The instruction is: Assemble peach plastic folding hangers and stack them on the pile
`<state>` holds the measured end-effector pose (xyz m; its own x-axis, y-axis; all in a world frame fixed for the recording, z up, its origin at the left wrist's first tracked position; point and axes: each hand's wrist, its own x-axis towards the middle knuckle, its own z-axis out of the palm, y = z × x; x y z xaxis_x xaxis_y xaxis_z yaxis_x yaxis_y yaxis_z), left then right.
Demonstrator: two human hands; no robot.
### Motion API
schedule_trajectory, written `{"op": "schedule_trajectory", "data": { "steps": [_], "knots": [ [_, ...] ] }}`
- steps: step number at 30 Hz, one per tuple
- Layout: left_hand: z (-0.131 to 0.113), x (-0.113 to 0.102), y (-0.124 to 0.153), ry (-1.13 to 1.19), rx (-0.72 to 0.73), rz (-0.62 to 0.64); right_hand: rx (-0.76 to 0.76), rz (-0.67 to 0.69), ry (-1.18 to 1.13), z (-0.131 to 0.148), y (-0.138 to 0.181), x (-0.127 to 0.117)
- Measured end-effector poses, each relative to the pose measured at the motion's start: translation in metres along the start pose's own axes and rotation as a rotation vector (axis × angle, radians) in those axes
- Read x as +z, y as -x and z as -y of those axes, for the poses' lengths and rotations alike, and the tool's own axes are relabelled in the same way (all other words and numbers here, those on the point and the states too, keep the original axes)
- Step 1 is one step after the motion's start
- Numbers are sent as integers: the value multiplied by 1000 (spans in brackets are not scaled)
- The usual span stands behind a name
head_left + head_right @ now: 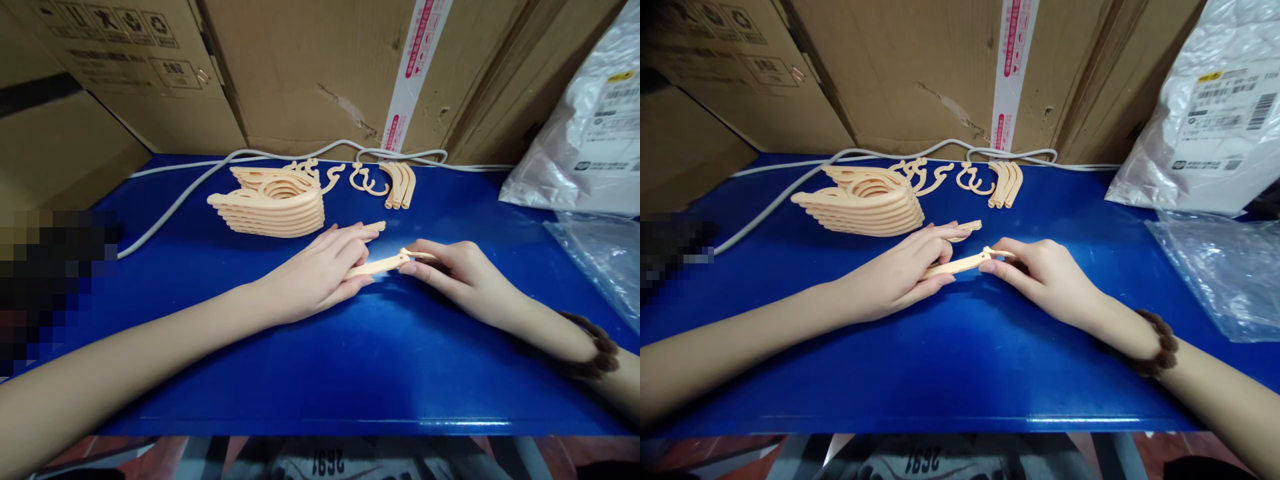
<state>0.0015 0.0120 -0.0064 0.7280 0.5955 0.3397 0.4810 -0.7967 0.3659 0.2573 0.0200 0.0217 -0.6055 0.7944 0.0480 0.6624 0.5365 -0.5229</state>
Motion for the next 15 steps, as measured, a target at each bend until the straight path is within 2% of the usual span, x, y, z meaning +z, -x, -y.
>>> {"op": "schedule_trajectory", "data": {
  "steps": [7, 15],
  "knots": [
    [0, 2, 0, -72, 13, 27, 3, 0, -53, 5, 1, 1],
    [-1, 1, 0, -61, 4, 51, 5, -18, -3, 7, 2, 3]
  ]
}}
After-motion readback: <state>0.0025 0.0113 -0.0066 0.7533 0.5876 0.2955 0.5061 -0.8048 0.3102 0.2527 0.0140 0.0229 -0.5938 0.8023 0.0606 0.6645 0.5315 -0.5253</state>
